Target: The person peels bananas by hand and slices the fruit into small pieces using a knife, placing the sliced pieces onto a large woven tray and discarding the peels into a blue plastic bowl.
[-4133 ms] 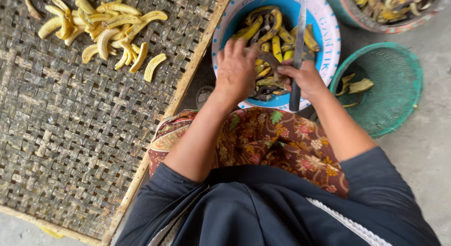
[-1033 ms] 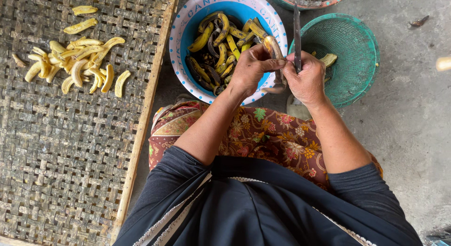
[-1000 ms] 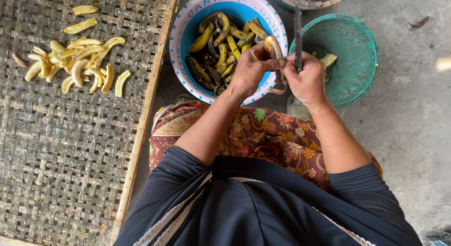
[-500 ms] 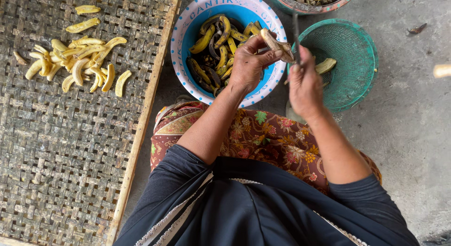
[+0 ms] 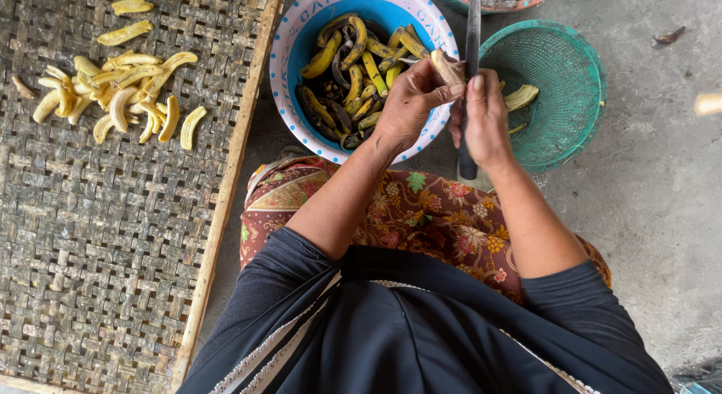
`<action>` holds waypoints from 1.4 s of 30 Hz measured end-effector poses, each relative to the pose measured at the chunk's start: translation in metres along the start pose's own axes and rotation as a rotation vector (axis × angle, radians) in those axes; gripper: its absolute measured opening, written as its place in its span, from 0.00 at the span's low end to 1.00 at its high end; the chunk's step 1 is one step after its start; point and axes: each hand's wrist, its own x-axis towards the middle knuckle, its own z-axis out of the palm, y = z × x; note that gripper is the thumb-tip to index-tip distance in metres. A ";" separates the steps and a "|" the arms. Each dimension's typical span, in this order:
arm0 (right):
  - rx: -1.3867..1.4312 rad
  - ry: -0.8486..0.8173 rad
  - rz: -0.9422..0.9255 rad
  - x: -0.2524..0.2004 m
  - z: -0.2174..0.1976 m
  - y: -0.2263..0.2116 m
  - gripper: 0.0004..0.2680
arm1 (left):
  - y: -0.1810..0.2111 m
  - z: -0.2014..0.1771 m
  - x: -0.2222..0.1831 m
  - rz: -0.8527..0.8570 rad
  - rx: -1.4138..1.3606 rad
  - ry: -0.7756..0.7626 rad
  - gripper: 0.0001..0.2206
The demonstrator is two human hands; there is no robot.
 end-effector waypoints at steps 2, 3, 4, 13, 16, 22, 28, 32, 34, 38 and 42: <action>0.100 -0.014 0.000 0.001 -0.006 -0.010 0.17 | 0.005 0.001 -0.003 0.022 0.211 -0.026 0.16; 0.149 -0.021 0.003 0.001 -0.006 -0.014 0.18 | 0.004 0.004 -0.005 0.045 0.376 -0.037 0.16; 0.167 0.004 0.022 0.001 -0.005 -0.017 0.19 | 0.000 0.006 -0.005 0.067 0.542 -0.048 0.17; -0.026 0.128 -0.062 0.009 -0.011 -0.003 0.17 | -0.058 0.003 -0.008 0.154 1.251 -0.075 0.20; -0.238 0.237 -0.005 0.015 -0.046 0.012 0.13 | -0.058 -0.002 -0.007 0.288 1.192 -0.172 0.41; -1.387 -0.010 0.136 0.051 -0.141 0.078 0.14 | 0.024 -0.084 -0.005 0.372 1.207 0.408 0.25; -0.834 -0.082 0.246 0.126 -0.036 0.242 0.13 | 0.062 -0.091 -0.018 0.193 1.272 0.319 0.21; -0.958 0.078 0.016 0.169 0.049 0.328 0.07 | 0.078 -0.100 -0.023 0.140 1.352 0.292 0.21; -0.849 0.221 0.169 0.168 0.072 0.361 0.09 | 0.086 -0.109 -0.026 0.092 1.413 0.274 0.21; -0.975 0.258 0.047 0.174 0.082 0.375 0.06 | 0.096 -0.117 -0.020 0.039 1.447 0.294 0.20; -0.481 0.239 0.383 0.168 0.060 0.316 0.07 | 0.088 -0.119 -0.015 -0.028 1.399 0.348 0.15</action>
